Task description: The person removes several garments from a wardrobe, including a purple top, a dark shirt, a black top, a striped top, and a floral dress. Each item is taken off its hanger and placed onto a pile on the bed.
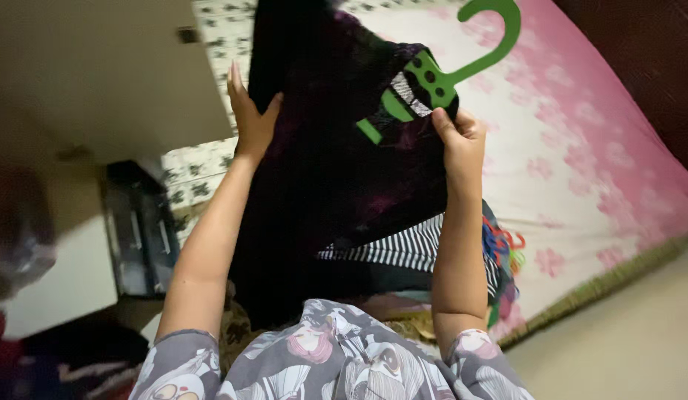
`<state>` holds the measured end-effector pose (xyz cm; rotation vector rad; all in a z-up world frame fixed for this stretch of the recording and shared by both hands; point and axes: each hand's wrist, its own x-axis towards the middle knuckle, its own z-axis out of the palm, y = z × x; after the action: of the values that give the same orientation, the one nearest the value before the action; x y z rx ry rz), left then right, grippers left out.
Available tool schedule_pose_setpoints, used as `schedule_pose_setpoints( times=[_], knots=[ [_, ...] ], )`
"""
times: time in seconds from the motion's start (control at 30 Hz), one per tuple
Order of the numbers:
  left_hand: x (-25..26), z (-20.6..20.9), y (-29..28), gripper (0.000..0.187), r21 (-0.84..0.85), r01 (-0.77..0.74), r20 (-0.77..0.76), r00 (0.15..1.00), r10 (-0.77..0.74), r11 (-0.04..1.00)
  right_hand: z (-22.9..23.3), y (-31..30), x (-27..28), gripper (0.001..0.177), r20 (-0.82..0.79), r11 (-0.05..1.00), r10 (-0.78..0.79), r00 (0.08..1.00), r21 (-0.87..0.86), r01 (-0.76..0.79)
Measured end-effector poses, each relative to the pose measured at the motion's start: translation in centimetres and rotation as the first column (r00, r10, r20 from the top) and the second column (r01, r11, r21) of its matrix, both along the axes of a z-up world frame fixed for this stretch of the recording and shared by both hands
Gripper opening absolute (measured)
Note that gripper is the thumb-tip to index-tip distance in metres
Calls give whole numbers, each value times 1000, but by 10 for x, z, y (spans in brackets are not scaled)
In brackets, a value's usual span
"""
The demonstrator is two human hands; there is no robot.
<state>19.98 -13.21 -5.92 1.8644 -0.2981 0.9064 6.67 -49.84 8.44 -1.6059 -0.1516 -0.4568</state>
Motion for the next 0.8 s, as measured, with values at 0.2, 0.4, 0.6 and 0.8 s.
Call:
schedule_pose_setpoints(
  times=[0.2,0.4,0.6,0.8],
  knots=[
    [44,-73,-99,34,-28,338,-385,865,-322,941,-56,-62,-6,26,-71,984,-153,986,-104,145],
    [10,-178,-181,47,9,406,-512,787,-345,914,-157,-177,-24,26,-282,916,-401,871,-146,375],
    [-1,-231,-287,41,78,462,-753,608,-251,883,-247,-273,-64,21,-510,892,-358,782,63,449],
    [15,-209,-417,37,-15,517,-645,649,-403,856,-304,-357,-102,25,-566,808,-521,639,-85,584]
  ],
)
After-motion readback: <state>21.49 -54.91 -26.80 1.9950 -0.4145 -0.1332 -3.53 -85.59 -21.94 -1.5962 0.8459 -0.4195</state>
